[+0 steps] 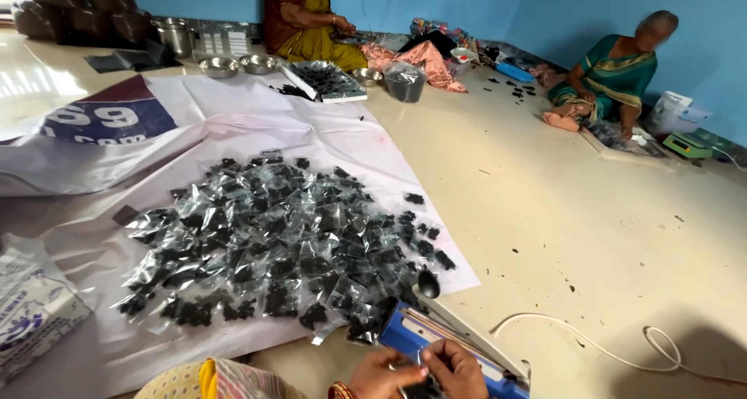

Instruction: Sealing small plastic components into individual plastic bags using a manual impulse heat sealer.

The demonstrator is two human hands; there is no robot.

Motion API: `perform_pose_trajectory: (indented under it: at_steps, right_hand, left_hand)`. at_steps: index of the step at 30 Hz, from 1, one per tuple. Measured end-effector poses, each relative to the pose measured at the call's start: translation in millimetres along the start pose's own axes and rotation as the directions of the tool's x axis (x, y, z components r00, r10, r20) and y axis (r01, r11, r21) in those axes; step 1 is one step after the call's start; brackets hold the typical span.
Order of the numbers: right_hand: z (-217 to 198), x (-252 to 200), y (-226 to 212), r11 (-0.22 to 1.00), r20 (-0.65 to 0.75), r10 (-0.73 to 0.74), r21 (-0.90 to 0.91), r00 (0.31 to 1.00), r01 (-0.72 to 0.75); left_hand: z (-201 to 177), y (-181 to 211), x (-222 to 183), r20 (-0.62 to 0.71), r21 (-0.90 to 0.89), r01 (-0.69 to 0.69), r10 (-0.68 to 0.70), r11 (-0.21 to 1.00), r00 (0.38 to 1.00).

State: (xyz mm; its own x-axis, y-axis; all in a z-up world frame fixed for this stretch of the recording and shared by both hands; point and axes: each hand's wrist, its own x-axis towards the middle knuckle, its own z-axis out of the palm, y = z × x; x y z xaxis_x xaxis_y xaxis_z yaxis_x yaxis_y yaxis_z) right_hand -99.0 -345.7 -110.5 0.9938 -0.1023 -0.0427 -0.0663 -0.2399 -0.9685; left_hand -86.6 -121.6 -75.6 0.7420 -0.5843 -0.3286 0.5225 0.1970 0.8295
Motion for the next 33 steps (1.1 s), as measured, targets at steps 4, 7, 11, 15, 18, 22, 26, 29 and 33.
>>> perform_pose_trajectory:
  at_steps: [4,7,11,15,18,22,26,29,33]
  right_hand:
    - [20,-4,-36,0.990,0.130,-0.008,0.139,0.991,-0.010]
    - [27,-12,-73,0.998,0.146,0.000,0.067,0.989,-0.010]
    - [34,-22,-98,0.996,0.129,0.080,0.028,0.988,-0.084]
    - [39,-30,-95,0.997,0.173,0.079,-0.017,0.982,-0.077]
    - [34,-40,-77,0.975,0.202,0.073,-0.221,0.977,-0.027]
    - [17,-48,-17,0.723,0.346,-0.145,-0.603,0.927,0.338]
    - [5,-32,50,0.593,0.473,-0.256,-0.612,0.843,0.523]
    - [-10,-22,48,0.675,0.356,0.024,-0.695,0.934,0.248]
    - [-23,-30,-32,0.782,0.240,0.100,-0.619,0.966,0.072]
  left_hand:
    - [11,53,-35,-0.271,0.202,0.026,0.030,0.979,0.962]
    - [-5,37,-14,-0.103,0.231,-0.408,0.439,0.883,0.893]
    - [21,100,-62,-0.200,0.621,-0.261,0.472,0.739,0.859]
    - [10,126,-67,-0.203,0.840,-0.194,0.625,0.506,0.753]
    - [-22,166,-69,-0.267,0.937,0.006,0.704,0.350,0.658]
    - [-137,147,-6,-0.305,0.950,0.209,0.835,0.233,0.458]
    - [-145,128,1,-0.021,0.809,0.587,1.000,0.025,-0.014]
    - [-96,132,-17,-0.546,0.829,0.487,0.584,0.275,0.600]
    - [-57,81,2,-0.228,0.704,0.085,0.111,0.706,0.967]
